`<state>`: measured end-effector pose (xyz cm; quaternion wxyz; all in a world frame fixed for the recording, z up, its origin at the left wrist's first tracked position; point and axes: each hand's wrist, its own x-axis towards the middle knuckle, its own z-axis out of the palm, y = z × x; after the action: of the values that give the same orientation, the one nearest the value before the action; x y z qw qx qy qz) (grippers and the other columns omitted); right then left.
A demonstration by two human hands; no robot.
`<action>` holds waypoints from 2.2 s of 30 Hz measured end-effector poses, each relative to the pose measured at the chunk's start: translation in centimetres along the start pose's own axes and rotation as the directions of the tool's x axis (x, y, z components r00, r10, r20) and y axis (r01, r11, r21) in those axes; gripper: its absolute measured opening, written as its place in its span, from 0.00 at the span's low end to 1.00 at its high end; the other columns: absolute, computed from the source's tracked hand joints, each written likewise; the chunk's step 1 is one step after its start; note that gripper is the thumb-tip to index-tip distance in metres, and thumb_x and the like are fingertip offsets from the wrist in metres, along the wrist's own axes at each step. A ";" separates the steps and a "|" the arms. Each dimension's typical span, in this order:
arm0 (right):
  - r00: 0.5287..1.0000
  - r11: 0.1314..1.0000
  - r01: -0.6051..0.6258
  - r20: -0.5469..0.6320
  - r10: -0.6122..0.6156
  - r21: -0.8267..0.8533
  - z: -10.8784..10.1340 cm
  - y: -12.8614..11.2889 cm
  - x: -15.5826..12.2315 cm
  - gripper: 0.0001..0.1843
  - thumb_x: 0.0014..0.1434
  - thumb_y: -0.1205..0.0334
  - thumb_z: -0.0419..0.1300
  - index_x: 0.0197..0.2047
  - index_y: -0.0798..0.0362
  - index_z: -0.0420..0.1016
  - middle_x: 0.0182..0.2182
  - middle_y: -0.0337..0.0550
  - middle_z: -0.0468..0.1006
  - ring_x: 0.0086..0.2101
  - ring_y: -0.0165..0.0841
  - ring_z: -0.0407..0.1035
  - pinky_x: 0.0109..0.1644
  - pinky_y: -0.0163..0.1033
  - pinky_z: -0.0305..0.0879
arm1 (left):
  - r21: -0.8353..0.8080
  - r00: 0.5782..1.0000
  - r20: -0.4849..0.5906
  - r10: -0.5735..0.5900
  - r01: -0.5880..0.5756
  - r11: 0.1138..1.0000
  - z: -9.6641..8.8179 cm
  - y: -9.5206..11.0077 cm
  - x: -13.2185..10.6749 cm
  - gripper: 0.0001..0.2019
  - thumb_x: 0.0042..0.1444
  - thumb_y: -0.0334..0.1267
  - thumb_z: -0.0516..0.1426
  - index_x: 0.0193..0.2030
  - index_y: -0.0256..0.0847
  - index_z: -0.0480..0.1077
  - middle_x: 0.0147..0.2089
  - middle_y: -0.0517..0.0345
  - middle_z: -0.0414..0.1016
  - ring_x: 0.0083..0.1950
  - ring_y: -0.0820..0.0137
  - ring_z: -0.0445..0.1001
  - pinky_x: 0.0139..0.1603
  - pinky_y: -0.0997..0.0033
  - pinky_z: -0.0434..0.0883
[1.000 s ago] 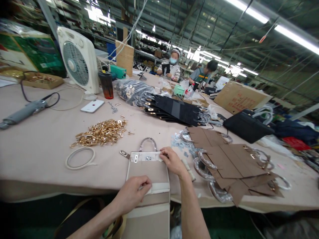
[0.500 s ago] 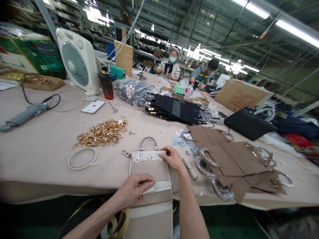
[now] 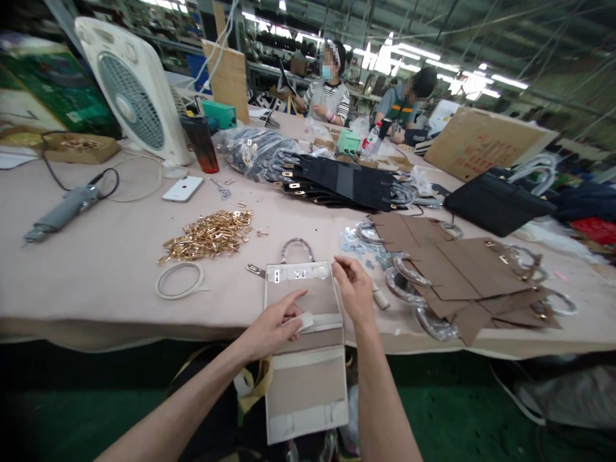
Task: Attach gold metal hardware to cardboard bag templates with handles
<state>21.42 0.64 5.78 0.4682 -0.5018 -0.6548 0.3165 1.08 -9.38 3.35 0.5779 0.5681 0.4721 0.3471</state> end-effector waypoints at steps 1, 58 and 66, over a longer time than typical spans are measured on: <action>0.998 1.000 0.003 0.065 -0.003 0.006 -0.6 -1.0 -1.0 0.17 0.67 0.50 0.62 0.52 0.51 0.79 0.43 0.48 0.83 0.41 0.38 0.77 0.48 0.45 0.74 | 0.011 1.000 0.009 -0.001 0.001 1.000 0.0 0.0 -0.1 0.36 0.59 0.34 0.54 0.76 0.42 0.54 0.44 0.56 0.78 0.33 0.69 0.78 0.41 0.67 0.75; 0.874 0.992 0.115 0.479 -0.080 -0.043 3.4 -2.2 2.4 0.08 0.68 0.56 0.59 0.41 0.48 0.77 0.62 0.48 0.70 0.65 0.42 0.62 0.72 0.52 0.51 | 0.493 0.978 -0.135 0.158 -0.072 0.867 0.2 0.1 -0.9 0.12 0.66 0.41 0.55 0.42 0.46 0.82 0.42 0.57 0.86 0.44 0.63 0.81 0.46 0.69 0.69; 0.861 0.987 0.084 0.508 -0.003 -0.137 5.5 -0.2 2.9 0.08 0.66 0.56 0.59 0.39 0.49 0.78 0.61 0.51 0.71 0.64 0.43 0.64 0.71 0.54 0.54 | 0.450 0.977 -0.161 0.137 -0.051 0.891 -0.1 0.3 -0.8 0.11 0.65 0.41 0.56 0.40 0.46 0.82 0.39 0.59 0.85 0.40 0.66 0.80 0.42 0.70 0.67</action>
<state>16.04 3.66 4.82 0.2468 -0.4211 -0.7882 0.3748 0.73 -10.06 3.73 0.3684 0.6716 0.5631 0.3100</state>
